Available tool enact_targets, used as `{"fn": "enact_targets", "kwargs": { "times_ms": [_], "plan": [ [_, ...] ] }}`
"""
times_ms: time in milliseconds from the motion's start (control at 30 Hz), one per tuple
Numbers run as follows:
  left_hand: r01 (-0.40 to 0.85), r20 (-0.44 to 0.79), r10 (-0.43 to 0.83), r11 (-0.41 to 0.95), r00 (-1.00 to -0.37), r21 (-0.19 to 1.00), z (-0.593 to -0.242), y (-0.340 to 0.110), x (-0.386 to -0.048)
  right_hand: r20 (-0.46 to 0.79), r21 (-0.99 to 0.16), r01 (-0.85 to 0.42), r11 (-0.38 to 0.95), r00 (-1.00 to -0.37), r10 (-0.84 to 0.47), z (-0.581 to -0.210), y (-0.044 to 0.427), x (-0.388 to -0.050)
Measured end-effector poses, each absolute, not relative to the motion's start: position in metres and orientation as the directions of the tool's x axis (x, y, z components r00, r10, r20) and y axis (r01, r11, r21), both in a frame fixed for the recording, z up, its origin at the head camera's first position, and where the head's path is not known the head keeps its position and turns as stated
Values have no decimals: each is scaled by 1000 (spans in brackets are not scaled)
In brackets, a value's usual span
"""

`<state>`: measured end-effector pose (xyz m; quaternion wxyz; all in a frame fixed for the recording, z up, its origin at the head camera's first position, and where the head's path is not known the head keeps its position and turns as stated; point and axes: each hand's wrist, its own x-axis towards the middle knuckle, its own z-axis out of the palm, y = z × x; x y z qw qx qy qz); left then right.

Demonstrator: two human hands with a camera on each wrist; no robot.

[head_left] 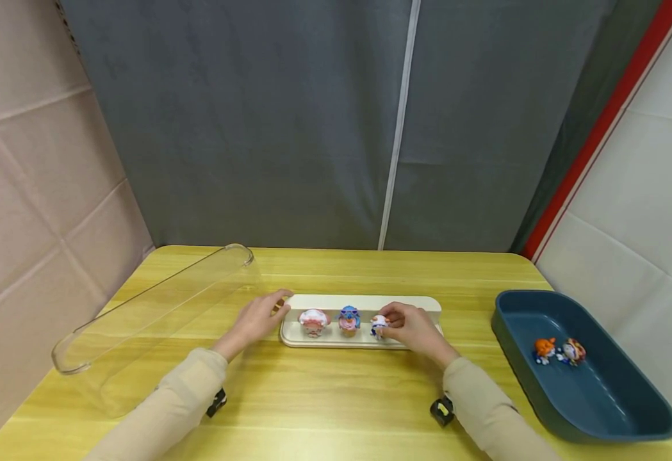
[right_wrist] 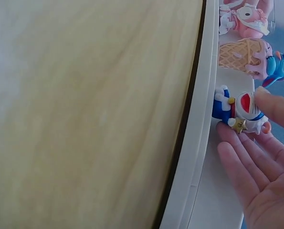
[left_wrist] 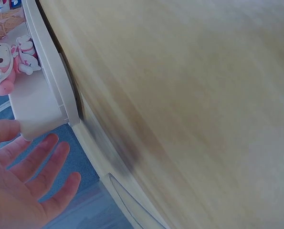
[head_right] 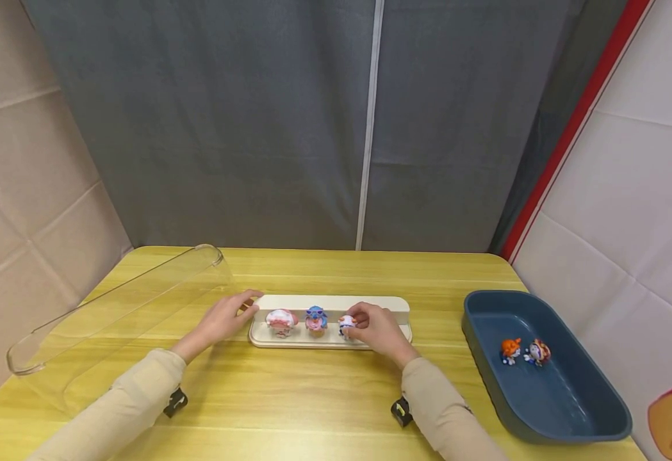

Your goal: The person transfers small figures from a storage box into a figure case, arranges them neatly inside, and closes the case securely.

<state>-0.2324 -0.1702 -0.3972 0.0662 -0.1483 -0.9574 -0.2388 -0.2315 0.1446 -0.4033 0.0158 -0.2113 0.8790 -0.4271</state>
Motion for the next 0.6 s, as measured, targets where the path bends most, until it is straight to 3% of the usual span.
{"fn": "enact_targets", "kwargs": {
  "times_ms": [600],
  "plan": [
    [331, 208, 264, 836, -942, 438, -397, -170, -231, 150, -778, -338, 530, -918, -366, -401, 145, -232]
  ]
}}
